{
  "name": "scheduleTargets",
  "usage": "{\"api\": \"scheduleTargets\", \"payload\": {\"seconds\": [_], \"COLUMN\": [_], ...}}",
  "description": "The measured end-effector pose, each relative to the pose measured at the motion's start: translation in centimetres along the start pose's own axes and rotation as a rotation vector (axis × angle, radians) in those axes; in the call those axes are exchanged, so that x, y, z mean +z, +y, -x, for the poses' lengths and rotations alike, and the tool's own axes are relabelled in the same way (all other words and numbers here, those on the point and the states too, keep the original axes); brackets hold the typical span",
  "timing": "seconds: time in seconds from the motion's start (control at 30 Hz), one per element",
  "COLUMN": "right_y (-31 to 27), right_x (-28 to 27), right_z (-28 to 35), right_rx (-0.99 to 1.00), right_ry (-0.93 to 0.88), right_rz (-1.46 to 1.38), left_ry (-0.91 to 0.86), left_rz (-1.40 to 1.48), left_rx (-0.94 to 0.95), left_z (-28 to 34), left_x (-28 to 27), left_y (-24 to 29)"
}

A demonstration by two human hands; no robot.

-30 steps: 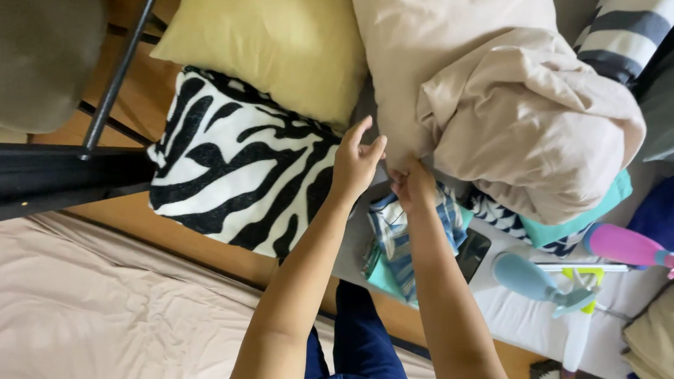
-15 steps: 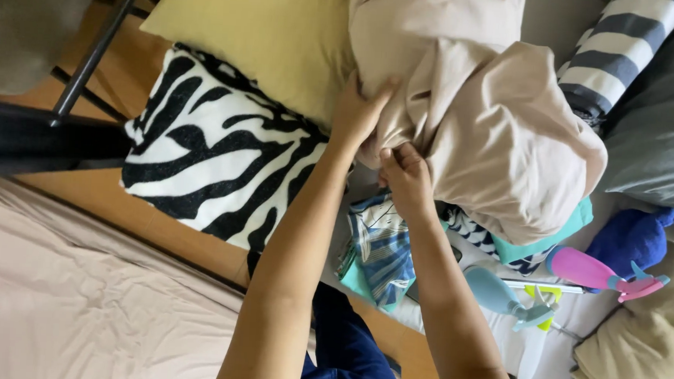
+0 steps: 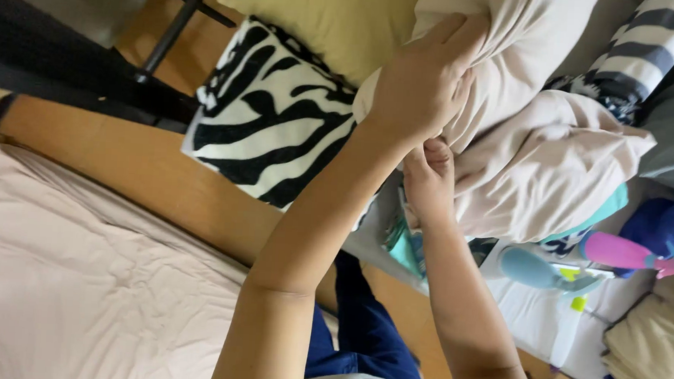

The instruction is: The person picks up a pillow and a pillowcase from a bed. They insert the pillow into the pillowcase by hand, tucking the corners and smoothing the fabric until the pillow is fully enclosed.

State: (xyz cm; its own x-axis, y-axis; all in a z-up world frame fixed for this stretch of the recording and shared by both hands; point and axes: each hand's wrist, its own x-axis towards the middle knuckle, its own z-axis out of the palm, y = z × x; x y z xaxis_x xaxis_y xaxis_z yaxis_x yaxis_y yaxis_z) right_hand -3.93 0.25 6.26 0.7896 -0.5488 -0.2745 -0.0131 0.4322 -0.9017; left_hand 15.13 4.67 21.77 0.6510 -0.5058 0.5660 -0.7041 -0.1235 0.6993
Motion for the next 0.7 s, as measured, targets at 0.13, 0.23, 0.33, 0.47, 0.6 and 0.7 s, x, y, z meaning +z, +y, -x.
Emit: {"api": "scheduleTargets", "payload": {"seconds": [0.13,0.23,0.33,0.47,0.6,0.7], "right_y": [-6.1,-8.4,-7.3,-4.1,-2.7,-1.4], "right_x": [4.0,6.2,7.0,5.6,4.8,3.9], "right_z": [4.9,8.2,11.2,13.5,15.6,15.9], "right_rx": [0.050,0.256,0.524,0.446,0.474,0.526], "right_ry": [-0.280,-0.471,-0.409,-0.316,-0.019,0.182], "right_rz": [0.297,0.377,0.507,0.852,0.823,0.652], "left_ry": [0.026,-0.008,-0.107,-0.178,-0.156,-0.090], "left_rz": [0.074,0.097,0.057,0.016,-0.006,-0.046], "left_rx": [0.045,0.067,0.112,0.244,0.382,0.352], "left_z": [2.5,4.3,6.1,6.2,5.7,6.6], "left_x": [-10.6,-17.8,-23.0,-27.3,-30.2,-30.2], "left_y": [0.8,0.8,1.5,3.0,5.3,1.6]}}
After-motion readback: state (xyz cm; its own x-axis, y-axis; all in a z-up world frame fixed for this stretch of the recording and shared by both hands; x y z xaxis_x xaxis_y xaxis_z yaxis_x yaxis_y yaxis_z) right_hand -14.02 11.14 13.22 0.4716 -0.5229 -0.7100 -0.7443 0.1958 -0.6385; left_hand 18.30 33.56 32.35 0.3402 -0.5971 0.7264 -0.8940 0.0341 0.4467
